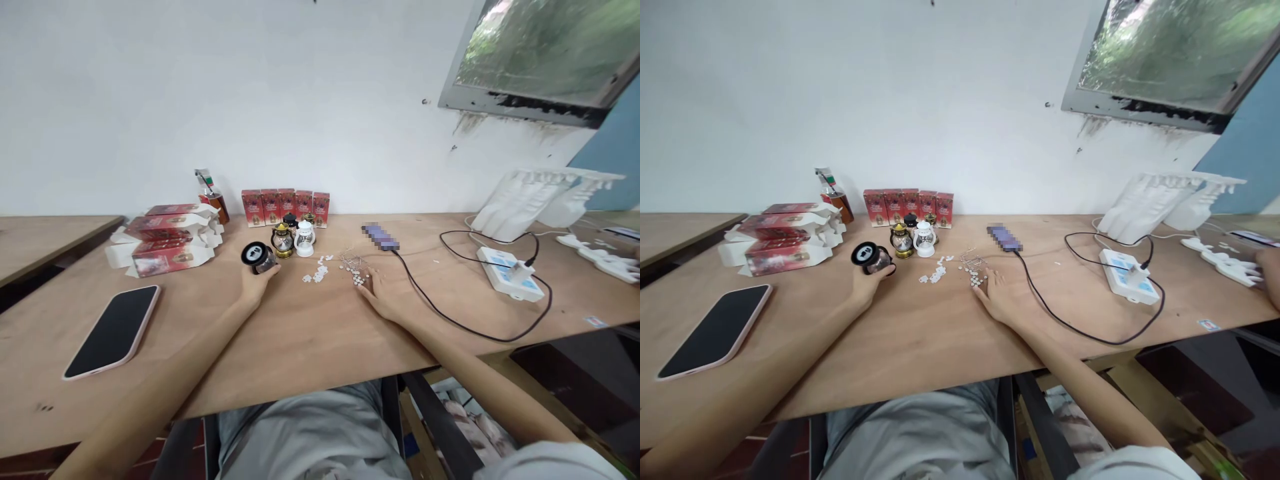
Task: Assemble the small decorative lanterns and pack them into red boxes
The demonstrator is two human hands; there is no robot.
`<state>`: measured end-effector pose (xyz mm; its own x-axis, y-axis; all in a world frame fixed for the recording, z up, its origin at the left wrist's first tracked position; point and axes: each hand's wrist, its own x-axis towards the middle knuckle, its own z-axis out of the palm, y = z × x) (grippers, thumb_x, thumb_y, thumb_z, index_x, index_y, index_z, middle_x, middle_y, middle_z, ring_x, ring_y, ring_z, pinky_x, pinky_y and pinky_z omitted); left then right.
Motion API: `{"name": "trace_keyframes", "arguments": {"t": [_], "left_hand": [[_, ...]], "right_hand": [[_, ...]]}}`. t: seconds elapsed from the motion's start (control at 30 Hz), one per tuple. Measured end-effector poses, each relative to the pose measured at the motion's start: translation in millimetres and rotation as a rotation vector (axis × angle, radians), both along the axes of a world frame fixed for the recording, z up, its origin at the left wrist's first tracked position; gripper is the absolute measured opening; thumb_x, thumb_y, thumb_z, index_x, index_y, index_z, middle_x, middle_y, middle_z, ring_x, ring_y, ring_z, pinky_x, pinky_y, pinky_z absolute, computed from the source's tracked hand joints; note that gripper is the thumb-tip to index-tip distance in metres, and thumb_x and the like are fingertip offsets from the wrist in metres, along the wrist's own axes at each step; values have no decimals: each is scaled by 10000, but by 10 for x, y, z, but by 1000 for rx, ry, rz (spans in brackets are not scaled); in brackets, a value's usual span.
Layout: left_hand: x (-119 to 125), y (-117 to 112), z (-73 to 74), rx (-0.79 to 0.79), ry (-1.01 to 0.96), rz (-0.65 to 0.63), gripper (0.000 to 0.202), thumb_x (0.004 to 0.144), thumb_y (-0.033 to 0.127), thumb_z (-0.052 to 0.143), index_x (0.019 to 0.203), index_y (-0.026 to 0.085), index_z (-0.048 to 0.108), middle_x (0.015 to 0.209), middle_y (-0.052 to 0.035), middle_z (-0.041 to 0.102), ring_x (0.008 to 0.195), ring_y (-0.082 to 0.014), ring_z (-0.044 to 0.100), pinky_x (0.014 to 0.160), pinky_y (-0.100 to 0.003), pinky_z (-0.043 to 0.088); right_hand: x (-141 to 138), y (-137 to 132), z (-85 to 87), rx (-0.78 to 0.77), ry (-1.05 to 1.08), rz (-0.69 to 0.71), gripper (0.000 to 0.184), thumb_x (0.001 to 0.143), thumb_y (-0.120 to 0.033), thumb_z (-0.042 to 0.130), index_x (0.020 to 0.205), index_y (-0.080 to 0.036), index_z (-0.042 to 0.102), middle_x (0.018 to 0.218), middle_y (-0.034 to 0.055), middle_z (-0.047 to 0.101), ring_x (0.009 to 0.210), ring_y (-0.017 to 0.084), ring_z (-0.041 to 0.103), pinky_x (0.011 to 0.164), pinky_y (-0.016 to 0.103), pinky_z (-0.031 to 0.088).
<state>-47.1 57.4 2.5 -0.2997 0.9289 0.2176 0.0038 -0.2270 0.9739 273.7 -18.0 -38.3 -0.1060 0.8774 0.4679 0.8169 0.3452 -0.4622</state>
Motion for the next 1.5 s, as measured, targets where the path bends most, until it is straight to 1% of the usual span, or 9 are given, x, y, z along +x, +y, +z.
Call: {"name": "trace_keyframes", "arguments": {"t": [0.13,0.27,0.4,0.47,0.63,0.8,1.03,1.23,1.5], "left_hand": [[5,92,4,-44,-214,8,581,449,264,805,983,135,616,1032,-100,669,976,-262,635,807,-414,549],[17,122,-21,10,-152,-1,548,438,243,810,948,135,639,1006,-88,681,986,-255,632,873,-419,525],[55,159,-39,49,-105,25,511,426,208,811,908,134,656,985,-84,688,1002,-251,629,934,-408,494],[77,171,-31,14,-136,21,517,425,213,808,912,134,654,973,-87,686,980,-258,633,877,-410,525],[87,147,-9,-16,-200,-7,579,421,240,808,966,141,640,996,-83,676,965,-257,633,788,-381,554],[66,129,-18,-24,-163,-56,578,423,257,810,963,132,645,1000,-91,682,982,-275,632,800,-405,551],[76,106,-23,20,-18,-63,555,454,229,822,973,134,650,1060,-98,689,1065,-265,617,996,-435,452],[91,73,-4,9,15,-70,525,475,211,812,968,127,649,1050,-103,694,1048,-271,627,991,-440,458],[90,84,-33,33,91,-94,523,480,255,810,956,130,633,1065,-110,684,1070,-281,613,990,-444,454]], "right_hand": [[-214,64,-21,-80,16,-37,668,852,-490,477,1398,-142,317,1437,214,382,1364,329,326,1077,577,288],[-423,73,81,-150,38,-9,650,863,-390,466,1433,-147,270,1458,181,371,1360,297,347,1102,515,291],[-492,83,169,-201,59,-6,651,853,-318,476,1434,-110,267,1438,178,404,1332,283,393,1096,463,323],[-498,114,189,-213,68,3,624,848,-285,484,1418,-102,306,1409,179,443,1292,278,445,1072,451,360],[-499,213,182,-165,84,106,424,829,-213,508,1251,-177,540,1268,120,590,1157,243,565,978,427,454],[-521,304,139,-134,118,117,456,809,-200,550,1265,-183,537,1276,123,588,1162,248,567,1004,448,438],[-619,502,152,-79,110,230,479,806,-130,525,1278,-208,537,1296,95,581,1205,225,541,1024,439,425],[-606,564,187,-90,150,238,356,801,-86,518,1095,-219,668,1093,59,700,995,198,657,915,393,499],[-447,555,164,-27,81,200,273,797,-80,551,991,-208,694,965,60,727,896,202,673,839,375,517]]}}
